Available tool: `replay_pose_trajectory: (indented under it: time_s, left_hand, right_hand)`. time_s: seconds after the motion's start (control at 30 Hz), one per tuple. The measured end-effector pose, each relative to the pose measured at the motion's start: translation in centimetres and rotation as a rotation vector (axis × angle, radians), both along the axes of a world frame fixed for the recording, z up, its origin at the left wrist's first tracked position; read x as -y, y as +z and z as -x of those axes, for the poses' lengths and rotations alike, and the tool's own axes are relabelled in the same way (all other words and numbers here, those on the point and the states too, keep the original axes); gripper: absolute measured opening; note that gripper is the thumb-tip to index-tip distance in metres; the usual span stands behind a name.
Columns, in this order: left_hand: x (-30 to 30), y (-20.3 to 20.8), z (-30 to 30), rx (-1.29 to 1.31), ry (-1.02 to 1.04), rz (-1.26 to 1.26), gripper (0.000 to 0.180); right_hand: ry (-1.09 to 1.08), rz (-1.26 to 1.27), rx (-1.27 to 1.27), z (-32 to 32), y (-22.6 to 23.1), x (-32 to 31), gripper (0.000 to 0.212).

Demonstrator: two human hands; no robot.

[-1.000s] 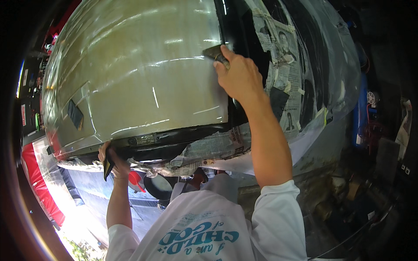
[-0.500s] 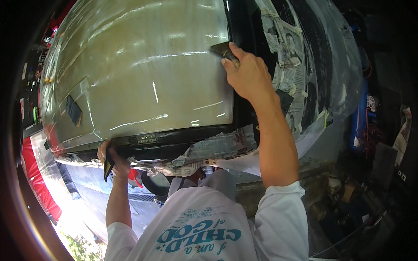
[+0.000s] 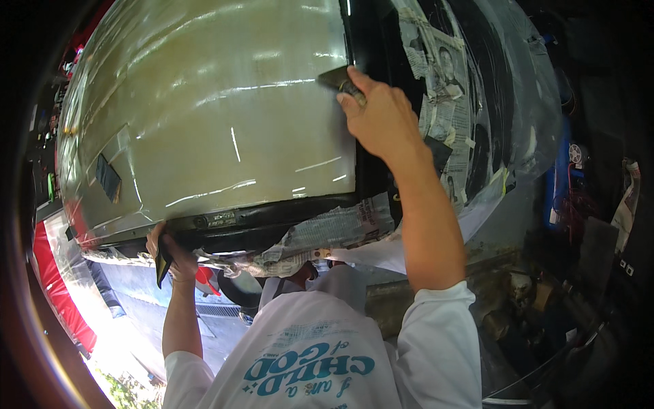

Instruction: The person sands the hood of a car using a sanding block and water. They repeatedly wet the surface with a red scoop and continue sanding the hood area.

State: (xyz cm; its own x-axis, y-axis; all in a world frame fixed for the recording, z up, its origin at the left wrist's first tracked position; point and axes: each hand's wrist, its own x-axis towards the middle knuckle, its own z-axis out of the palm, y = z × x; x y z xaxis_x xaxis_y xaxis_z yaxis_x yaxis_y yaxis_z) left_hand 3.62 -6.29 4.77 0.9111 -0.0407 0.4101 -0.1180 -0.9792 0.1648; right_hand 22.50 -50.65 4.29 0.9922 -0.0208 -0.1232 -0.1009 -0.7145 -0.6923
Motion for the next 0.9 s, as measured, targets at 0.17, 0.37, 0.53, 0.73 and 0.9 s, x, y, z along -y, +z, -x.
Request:
replay_pose_trajectory:
  time_s: [0.17,0.37,0.53,0.73,0.9]
  left_hand:
    - [-0.3,-0.1,0.3,0.004,-0.031,-0.065,0.034]
    - [0.4,0.0,-0.5,0.041,-0.037,-0.134,0.030]
    - [0.2,0.3,0.1,0.031,-0.031,-0.116,0.031]
    - [0.3,0.1,0.1,0.029,-0.016,-0.145,0.032]
    - [0.2,0.3,0.3,0.022,-0.031,-0.147,0.033]
  right_hand:
    - [-0.035,-0.021,-0.068,-0.6,0.6,-0.2,0.056]
    - [0.012,0.013,0.101,-1.3,-1.3,0.6,0.057]
    - [-0.008,0.003,-0.033,-1.5,-0.1,0.2,0.056]
    - [0.005,0.035,0.022,-1.0,-0.8,0.0,0.058]
    - [0.019,-0.003,-0.013,-0.3,-0.8,0.3,0.058]
